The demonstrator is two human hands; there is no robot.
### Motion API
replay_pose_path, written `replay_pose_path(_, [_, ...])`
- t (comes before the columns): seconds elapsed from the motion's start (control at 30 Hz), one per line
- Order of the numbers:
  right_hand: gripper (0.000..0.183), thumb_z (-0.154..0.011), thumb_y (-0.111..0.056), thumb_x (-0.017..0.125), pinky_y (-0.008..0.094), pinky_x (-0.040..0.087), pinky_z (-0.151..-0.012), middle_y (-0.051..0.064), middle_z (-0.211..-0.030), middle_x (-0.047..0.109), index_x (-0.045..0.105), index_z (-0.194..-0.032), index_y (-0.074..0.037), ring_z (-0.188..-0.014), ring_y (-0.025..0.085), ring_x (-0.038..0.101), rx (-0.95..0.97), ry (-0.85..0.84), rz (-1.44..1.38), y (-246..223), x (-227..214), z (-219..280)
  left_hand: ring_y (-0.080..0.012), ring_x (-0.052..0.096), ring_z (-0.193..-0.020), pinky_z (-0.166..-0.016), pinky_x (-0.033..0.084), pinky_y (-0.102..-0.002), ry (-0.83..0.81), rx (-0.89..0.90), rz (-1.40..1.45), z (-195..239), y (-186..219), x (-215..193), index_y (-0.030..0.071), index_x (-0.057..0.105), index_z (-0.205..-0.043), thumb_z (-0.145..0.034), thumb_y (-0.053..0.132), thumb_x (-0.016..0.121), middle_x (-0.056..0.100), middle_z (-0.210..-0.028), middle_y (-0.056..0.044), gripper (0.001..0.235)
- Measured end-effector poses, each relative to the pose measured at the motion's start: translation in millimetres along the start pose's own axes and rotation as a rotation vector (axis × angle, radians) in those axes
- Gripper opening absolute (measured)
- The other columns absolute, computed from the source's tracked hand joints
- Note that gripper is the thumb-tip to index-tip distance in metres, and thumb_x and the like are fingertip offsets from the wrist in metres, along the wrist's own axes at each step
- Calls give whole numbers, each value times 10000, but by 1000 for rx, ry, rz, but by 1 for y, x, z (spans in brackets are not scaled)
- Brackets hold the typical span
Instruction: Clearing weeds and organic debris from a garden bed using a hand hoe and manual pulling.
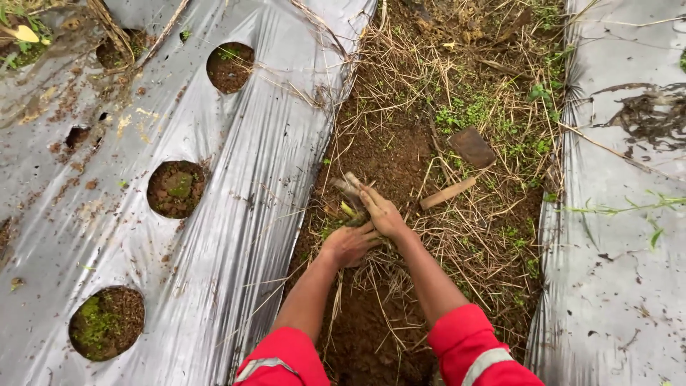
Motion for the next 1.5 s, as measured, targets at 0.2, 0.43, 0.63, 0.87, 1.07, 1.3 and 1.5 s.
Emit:
replay_pose_path(0.2, [824,-1000,-687,173,695,343,-1117,293,-1487,451,65,-1619,-153,-1284,551,527,-57,-86,-247,-53,-5,65,-231,160,-1553,-1258,143,-499,153,47,-325,-6,8,10,409,168,-1602,-939,580,574,140,-1687,81,795])
replay_pose_path(0.43, [544,-1048,-519,429,562,428,-1075,244,-1236,674,479,-1487,-202,-1231,442,599,58,75,-119,-25,-42,52,-375,73,-1582,-1274,100,-514,84,-31,-115,-23,4,20,354,352,-1576,-830,486,734,217,-1680,50,848])
replay_pose_path(0.63, [714,-952,-471,783,426,650,-812,227,-1299,546,331,-1353,-90,-1069,320,671,422,1075,-483,181,-152,-10,-431,375,-1478,-1081,531,-413,-41,-113,311,-48,-5,50,205,221,-1617,-717,193,682,247,-1612,-262,1011])
replay_pose_path(0.87, [273,-1010,-271,551,330,627,-457,60,-792,580,399,-1160,-100,-516,172,643,91,1232,-826,185,-182,-73,-434,416,-1433,-1057,532,-464,23,-113,376,-48,-8,49,182,352,-1557,-684,269,820,386,-1496,-216,994])
replay_pose_path(1.07, [236,-1031,-183,557,316,528,-341,-5,-695,488,495,-1251,-127,-422,153,539,-91,830,-1000,-19,-123,-102,-421,410,-1440,-1064,528,-452,20,-97,422,-30,-17,21,218,375,-1560,-697,323,858,408,-1498,-187,994])
replay_pose_path(1.3, [36,-1036,-173,552,283,538,-461,-45,-704,544,530,-1026,-146,-507,98,539,-101,100,-973,-149,-36,-186,-395,428,-1427,-1015,560,-418,67,-50,374,-17,-22,9,198,407,-1525,-742,281,802,439,-1466,-163,882])
replay_pose_path(1.5, [366,-1053,-502,512,256,455,-376,-64,-654,425,493,-871,-185,-461,100,487,-74,53,-841,-98,-19,-143,-397,445,-1419,-998,589,-424,139,-56,313,-28,-17,32,132,393,-1516,-726,409,820,440,-1483,-177,940])
Point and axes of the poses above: each hand's wrist, its own z-axis away from the middle knuckle, its own x-axis out of the palm, y = z × x, the point moved 7 cm from there along -z, towards the middle knuckle
